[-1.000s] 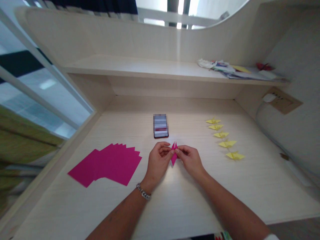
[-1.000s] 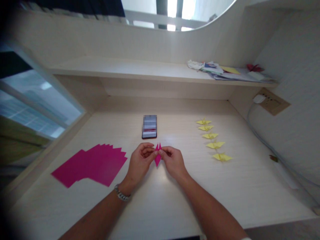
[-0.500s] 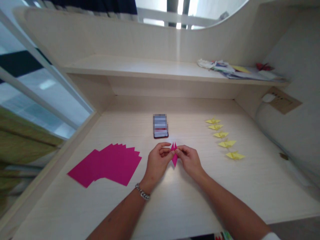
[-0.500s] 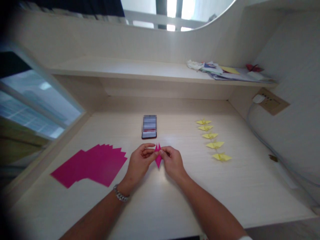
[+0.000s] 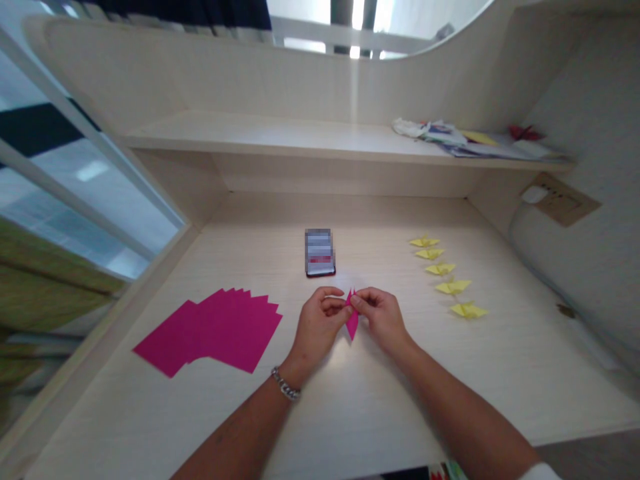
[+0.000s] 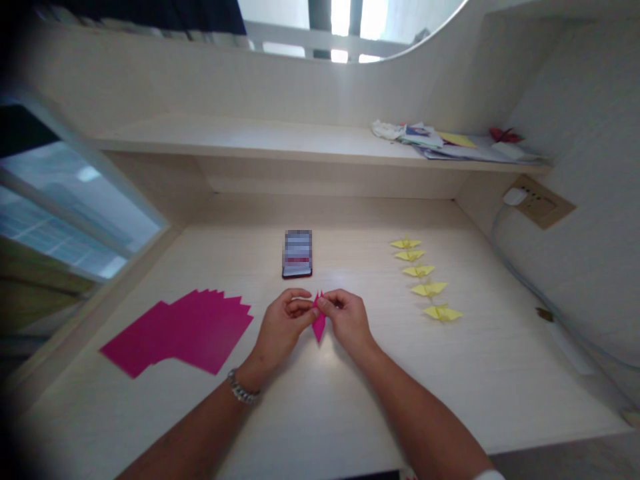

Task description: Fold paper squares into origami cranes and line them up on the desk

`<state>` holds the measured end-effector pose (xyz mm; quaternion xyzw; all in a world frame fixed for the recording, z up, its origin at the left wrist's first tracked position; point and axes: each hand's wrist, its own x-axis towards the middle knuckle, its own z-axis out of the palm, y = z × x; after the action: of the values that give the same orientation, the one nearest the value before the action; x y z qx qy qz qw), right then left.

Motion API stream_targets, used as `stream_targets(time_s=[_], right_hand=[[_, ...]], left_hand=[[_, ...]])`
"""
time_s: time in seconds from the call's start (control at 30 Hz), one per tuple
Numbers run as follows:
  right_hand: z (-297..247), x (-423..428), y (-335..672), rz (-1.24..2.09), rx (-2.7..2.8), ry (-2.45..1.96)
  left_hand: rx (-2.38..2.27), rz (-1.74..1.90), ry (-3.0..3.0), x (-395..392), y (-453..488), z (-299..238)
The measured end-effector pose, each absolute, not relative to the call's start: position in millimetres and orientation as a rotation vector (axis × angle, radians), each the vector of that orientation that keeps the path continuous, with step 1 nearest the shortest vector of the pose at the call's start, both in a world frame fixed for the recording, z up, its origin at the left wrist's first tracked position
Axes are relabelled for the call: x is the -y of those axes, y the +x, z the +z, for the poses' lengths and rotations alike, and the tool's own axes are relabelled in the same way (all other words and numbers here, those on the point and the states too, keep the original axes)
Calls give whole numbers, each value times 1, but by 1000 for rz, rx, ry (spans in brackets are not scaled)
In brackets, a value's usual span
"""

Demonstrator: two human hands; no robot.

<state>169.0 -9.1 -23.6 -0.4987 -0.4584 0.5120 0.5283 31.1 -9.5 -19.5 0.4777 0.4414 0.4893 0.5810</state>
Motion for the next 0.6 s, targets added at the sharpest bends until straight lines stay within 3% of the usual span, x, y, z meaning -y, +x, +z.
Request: stream_targets(time_s=[0.6], right_hand=[[-22,7,171,1209,1075,-1183]], left_hand=[[-1006,1092,1097,11,32,-18]])
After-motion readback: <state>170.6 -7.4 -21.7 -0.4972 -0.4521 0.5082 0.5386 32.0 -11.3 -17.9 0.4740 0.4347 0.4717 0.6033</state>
